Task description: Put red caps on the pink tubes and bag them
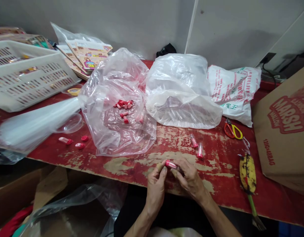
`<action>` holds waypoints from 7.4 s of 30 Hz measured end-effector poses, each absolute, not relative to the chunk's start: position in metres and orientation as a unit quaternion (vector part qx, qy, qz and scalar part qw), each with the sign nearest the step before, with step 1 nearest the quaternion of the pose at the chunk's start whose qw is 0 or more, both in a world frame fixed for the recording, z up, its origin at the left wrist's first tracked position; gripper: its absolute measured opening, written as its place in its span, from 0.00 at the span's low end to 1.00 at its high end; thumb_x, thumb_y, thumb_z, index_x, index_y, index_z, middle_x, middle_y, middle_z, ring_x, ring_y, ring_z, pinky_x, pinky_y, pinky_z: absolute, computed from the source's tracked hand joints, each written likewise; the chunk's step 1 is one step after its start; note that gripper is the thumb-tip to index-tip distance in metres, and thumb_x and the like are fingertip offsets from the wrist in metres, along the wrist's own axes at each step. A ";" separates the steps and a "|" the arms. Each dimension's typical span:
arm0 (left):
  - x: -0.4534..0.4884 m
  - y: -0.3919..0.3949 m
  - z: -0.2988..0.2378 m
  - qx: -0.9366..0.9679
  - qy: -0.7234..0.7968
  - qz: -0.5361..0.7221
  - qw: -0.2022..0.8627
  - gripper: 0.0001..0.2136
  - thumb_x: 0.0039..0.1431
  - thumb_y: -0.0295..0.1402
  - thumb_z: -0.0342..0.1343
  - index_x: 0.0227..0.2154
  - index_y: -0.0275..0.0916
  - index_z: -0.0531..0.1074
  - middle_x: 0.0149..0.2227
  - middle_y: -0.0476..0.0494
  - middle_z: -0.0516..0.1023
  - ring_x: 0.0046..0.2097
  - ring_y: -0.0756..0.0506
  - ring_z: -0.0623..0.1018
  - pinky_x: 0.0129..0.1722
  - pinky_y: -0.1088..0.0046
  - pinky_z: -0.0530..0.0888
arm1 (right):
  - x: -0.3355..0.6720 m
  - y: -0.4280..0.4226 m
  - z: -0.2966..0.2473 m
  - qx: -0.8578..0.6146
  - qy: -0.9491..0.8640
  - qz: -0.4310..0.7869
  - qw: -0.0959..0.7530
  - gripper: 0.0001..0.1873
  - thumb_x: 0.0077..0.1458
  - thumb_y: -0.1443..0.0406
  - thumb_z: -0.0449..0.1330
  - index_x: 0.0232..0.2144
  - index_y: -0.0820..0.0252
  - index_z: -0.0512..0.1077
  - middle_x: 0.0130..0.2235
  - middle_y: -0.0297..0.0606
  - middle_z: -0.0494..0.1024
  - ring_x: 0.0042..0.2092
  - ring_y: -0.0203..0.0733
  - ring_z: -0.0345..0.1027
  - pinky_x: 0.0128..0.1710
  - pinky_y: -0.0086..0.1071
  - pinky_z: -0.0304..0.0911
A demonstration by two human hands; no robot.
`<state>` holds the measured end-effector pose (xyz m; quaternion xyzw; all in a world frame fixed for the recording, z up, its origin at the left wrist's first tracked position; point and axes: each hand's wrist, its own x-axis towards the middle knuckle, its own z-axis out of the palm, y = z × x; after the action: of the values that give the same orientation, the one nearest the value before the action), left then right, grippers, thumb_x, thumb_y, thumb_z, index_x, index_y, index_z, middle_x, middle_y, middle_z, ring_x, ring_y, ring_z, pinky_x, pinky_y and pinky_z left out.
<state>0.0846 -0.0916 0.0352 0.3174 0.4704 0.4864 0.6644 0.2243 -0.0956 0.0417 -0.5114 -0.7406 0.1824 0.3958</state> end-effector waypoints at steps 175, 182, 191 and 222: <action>0.045 -0.053 0.014 0.529 0.598 0.521 0.302 0.10 0.54 0.31 0.52 0.37 0.42 0.74 0.37 0.43 0.77 0.41 0.43 0.76 0.44 0.66 0.70 | 0.250 -0.072 0.002 -0.590 -0.689 -0.018 0.421 0.20 0.59 0.67 0.54 0.54 0.55 0.61 0.42 0.42 0.74 0.42 0.46 0.68 0.44 0.43 0.65; 0.036 -0.044 0.021 0.488 0.586 0.560 0.323 0.10 0.53 0.31 0.54 0.38 0.42 0.75 0.39 0.43 0.77 0.42 0.43 0.75 0.43 0.68 0.69 | 0.257 -0.064 0.010 -0.630 -0.684 0.060 0.362 0.24 0.60 0.59 0.50 0.58 0.55 0.59 0.36 0.38 0.76 0.34 0.43 0.70 0.36 0.36 0.66; -0.023 0.072 0.040 0.588 0.685 0.418 0.103 0.11 0.55 0.32 0.46 0.35 0.37 0.73 0.36 0.40 0.76 0.37 0.43 0.75 0.41 0.67 0.70 | 0.283 -0.024 0.033 -0.736 -0.674 0.031 0.056 0.22 0.61 0.61 0.48 0.56 0.59 0.62 0.39 0.43 0.79 0.36 0.47 0.74 0.30 0.32 0.61; -0.014 0.097 0.035 0.518 0.647 0.535 0.165 0.09 0.55 0.35 0.49 0.33 0.38 0.72 0.31 0.45 0.76 0.33 0.47 0.74 0.36 0.71 0.69 | 0.243 0.068 0.047 -0.602 -0.647 0.282 0.372 0.27 0.56 0.61 0.51 0.57 0.62 0.59 0.32 0.34 0.72 0.30 0.37 0.66 0.32 0.29 0.62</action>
<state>-0.0141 0.0965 0.0345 0.5179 0.6466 0.5353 0.1645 0.2430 0.0680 0.0475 -0.6023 -0.6475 0.2824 0.3719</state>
